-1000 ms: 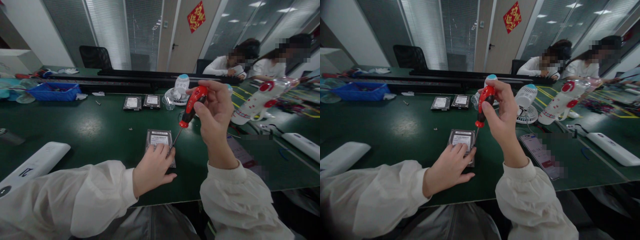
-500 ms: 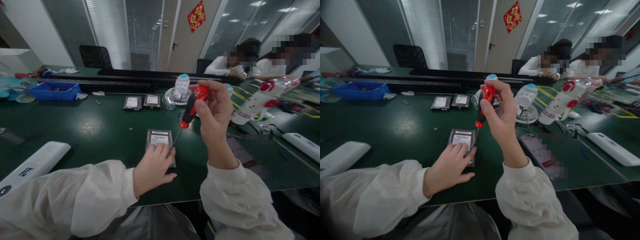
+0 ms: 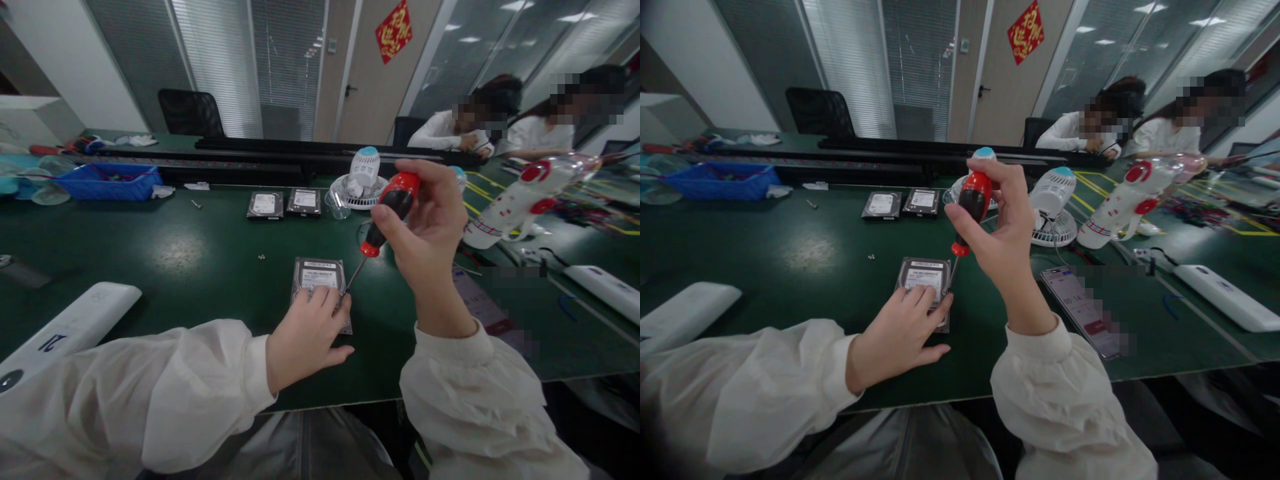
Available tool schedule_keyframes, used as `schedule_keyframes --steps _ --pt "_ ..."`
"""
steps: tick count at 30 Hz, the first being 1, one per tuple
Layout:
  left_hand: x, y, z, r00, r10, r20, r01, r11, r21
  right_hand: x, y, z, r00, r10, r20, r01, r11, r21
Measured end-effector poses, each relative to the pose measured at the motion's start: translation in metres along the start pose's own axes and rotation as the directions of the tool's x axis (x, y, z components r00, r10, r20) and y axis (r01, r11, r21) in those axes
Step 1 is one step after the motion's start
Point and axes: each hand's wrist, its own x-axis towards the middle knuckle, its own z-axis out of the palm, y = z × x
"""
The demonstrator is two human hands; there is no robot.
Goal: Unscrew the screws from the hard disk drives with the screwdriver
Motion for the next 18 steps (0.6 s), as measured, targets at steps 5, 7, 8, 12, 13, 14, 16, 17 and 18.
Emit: schedule_keyframes --steps 5,7,8,12,13,14,16,17,18 --pt "-0.0007 0.0003 -0.0003 1.0 0.003 0.0 -0.003 1.0 0.006 -0.0006 -0.0016 -0.0007 0.998 0.057 0.031 -0.057 0.998 0.008" --pt "-0.0008 0.0003 0.0001 1.0 0.003 0.003 -0.003 1.0 0.005 -0.0012 -0.0018 -0.0006 0.995 0.088 0.048 -0.09 0.995 0.046" --pt "-0.0008 0.0002 0.0003 1.0 0.002 0.003 -0.002 1.0 0.004 -0.0014 -0.0019 -0.0001 0.994 0.096 0.049 -0.099 0.993 0.063" --pt "-0.0005 -0.0001 0.0005 1.0 0.003 0.005 -0.003 1.0 0.002 -0.0014 -0.0018 0.0042 0.999 0.05 0.02 -0.051 0.996 0.072" --pt "-0.0004 0.0 0.0003 1.0 0.003 0.008 -0.003 1.0 0.0 -0.001 -0.0015 0.0055 1.0 0.028 0.011 -0.028 0.998 0.062" --pt "-0.0003 0.0001 0.0 1.0 0.003 0.011 -0.003 1.0 -0.002 -0.0006 -0.0012 0.0065 1.0 0.006 -0.001 -0.006 0.999 0.05" --pt "0.0 0.0003 -0.0005 1.0 0.001 0.014 -0.001 1.0 -0.004 0.0005 -0.0002 0.0075 0.999 -0.03 -0.026 0.03 0.999 0.023" --pt "0.0002 0.0003 -0.0006 1.0 0.001 0.011 -0.001 1.0 -0.004 0.0009 0.0003 0.0075 0.998 -0.044 -0.042 0.044 0.999 0.008" --pt "0.0002 0.0003 -0.0006 1.0 0.0 0.006 0.0 1.0 -0.003 0.0013 0.0008 0.0071 0.997 -0.054 -0.057 0.053 0.999 -0.011"
